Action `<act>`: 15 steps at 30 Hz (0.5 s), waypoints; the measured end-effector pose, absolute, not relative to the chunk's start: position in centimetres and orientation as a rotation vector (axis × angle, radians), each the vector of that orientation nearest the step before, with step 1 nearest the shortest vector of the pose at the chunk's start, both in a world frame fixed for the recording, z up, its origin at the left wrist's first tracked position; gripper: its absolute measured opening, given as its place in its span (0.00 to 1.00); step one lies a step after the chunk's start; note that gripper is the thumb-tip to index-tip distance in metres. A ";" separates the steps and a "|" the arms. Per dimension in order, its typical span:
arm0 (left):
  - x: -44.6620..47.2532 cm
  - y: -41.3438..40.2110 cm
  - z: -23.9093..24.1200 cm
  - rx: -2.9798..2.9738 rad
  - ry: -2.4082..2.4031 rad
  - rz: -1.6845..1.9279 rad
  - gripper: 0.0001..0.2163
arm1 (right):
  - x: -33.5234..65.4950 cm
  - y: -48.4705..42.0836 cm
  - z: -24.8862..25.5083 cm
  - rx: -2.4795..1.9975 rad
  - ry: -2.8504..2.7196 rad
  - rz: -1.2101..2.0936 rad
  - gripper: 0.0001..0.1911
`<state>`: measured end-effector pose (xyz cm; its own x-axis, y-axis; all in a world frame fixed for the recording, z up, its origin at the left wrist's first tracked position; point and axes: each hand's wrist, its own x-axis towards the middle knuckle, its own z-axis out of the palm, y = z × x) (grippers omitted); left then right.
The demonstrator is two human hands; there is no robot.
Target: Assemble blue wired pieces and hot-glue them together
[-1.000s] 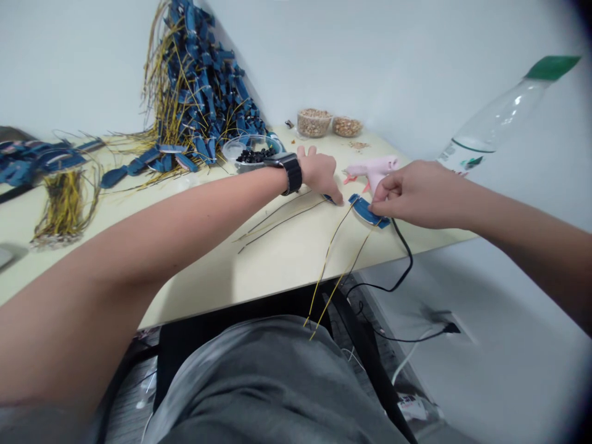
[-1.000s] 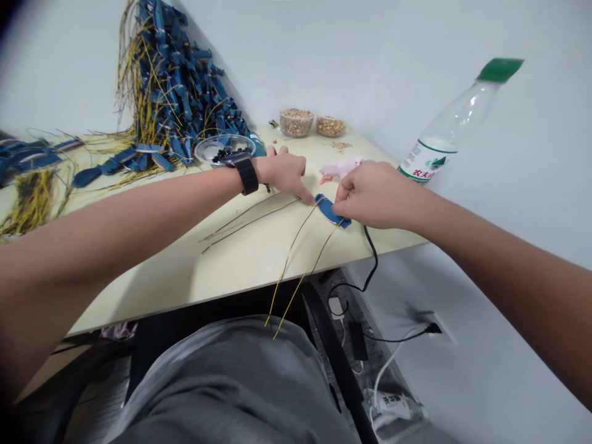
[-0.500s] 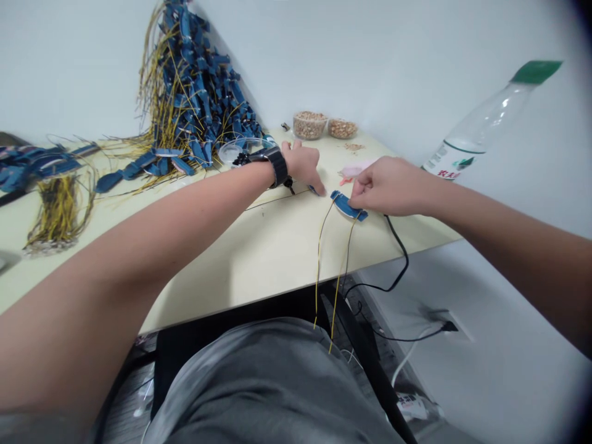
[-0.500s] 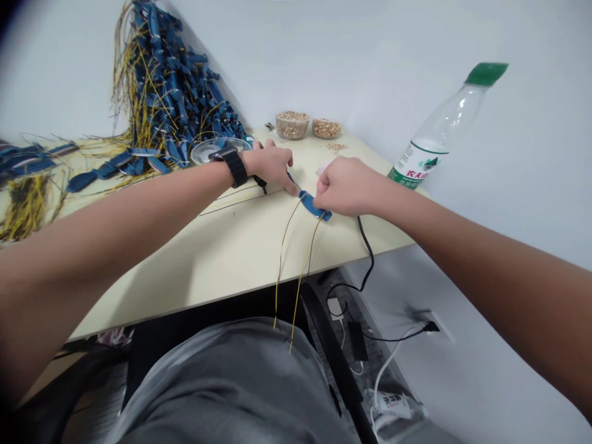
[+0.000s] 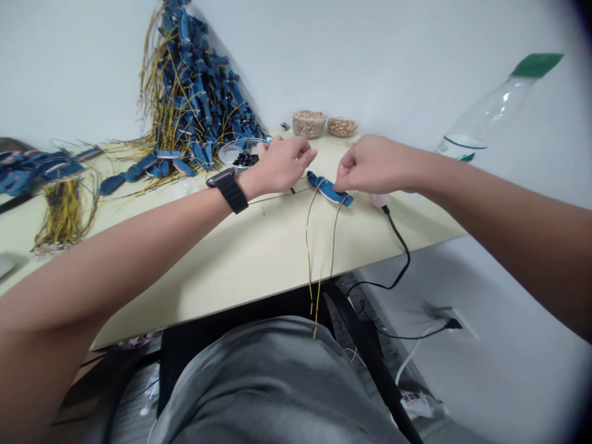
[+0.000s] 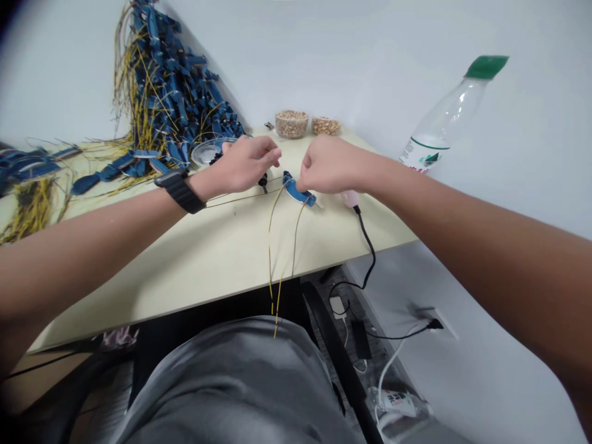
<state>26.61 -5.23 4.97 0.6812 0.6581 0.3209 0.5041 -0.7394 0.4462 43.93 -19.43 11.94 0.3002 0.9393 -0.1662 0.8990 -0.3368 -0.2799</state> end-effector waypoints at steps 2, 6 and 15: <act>25.6 -5.0 5.2 2.562 1.004 0.681 0.17 | 42.9 -19.1 12.7 -2.393 -1.764 0.444 0.11; 23.5 -4.0 6.2 2.496 1.125 0.753 0.19 | 40.4 -18.7 14.4 -2.338 -1.861 0.396 0.10; 17.2 -1.2 7.8 2.294 1.236 0.986 0.20 | 36.1 -16.5 17.3 -2.146 -2.027 0.180 0.11</act>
<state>17.16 -1.18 7.85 0.3760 0.8307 0.4106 0.5847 -0.5564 0.5904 36.13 -16.47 17.30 0.0610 0.9974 0.0377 0.9752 -0.0515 -0.2154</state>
